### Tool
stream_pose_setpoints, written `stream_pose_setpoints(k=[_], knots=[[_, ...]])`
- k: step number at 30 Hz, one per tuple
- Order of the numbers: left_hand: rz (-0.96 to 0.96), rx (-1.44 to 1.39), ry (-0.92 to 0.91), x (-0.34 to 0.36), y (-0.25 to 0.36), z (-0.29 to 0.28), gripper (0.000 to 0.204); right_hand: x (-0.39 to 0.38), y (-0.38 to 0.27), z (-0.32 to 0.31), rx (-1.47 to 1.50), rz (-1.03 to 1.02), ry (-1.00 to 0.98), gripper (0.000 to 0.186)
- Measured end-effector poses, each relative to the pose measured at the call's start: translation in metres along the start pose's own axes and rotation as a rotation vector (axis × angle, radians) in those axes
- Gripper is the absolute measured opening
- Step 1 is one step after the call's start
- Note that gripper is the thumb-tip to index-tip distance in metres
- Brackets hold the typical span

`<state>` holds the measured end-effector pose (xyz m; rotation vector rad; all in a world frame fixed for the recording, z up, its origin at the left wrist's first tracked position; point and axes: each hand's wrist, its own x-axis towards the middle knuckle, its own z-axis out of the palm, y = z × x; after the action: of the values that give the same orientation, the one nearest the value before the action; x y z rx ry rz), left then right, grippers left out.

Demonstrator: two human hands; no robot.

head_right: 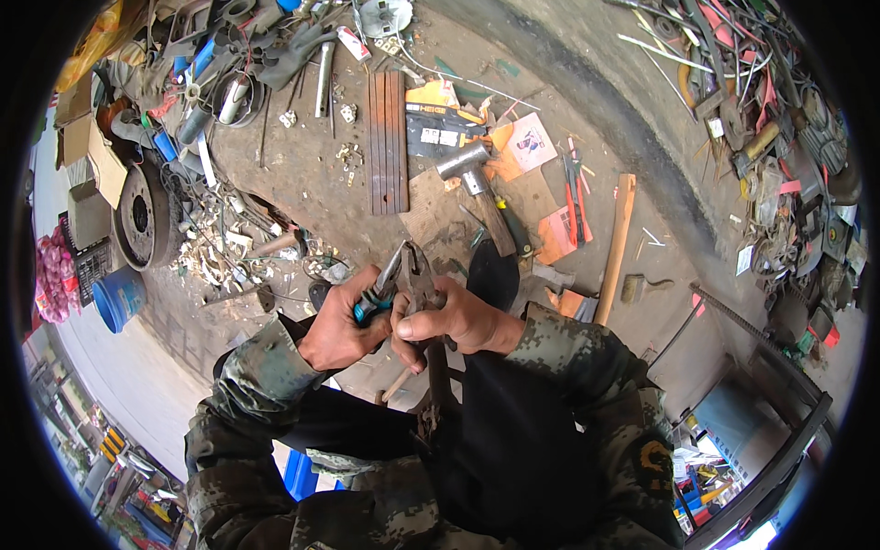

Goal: The person uses a screwdriver to pry apart a small red plastic electrical component, then uses pliers to strip and bend a short metal wire. The person repeatedly manipulates the wire with two pairs of pliers, bending and adjusting it while seated in a cluttered workshop.

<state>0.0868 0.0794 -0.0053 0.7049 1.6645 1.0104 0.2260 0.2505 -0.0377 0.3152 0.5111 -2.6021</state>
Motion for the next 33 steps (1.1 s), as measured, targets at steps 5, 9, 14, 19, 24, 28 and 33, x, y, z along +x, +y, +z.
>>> stream_pose_setpoints(k=[5,9,14,19,24,28,33], knots=[[-0.07,-0.028,-0.055,-0.012,-0.003,0.0,0.018,-0.008,0.002,0.004,-0.117,0.021,0.047,0.017],[-0.068,-0.023,-0.089,-0.026,-0.008,-0.003,0.019,-0.011,0.003,0.003,-0.185,0.104,0.049,0.016],[-0.046,0.015,-0.112,-0.035,-0.019,-0.005,0.021,-0.016,0.0,-0.003,-0.336,0.235,0.069,0.015],[-0.064,0.015,-0.146,-0.039,-0.025,-0.009,0.019,-0.016,-0.006,-0.013,-0.548,0.277,0.079,0.022],[-0.137,0.009,-0.228,-0.044,-0.033,-0.015,0.019,-0.016,-0.015,-0.022,-0.751,0.383,0.079,0.019],[-0.191,0.043,-0.289,-0.044,-0.042,-0.019,0.019,-0.013,-0.02,-0.038,-1.058,0.462,0.078,0.026],[-0.185,0.19,-0.397,-0.047,-0.051,-0.023,0.026,-0.014,-0.019,-0.047,-1.38,0.472,-0.04,0.035]])
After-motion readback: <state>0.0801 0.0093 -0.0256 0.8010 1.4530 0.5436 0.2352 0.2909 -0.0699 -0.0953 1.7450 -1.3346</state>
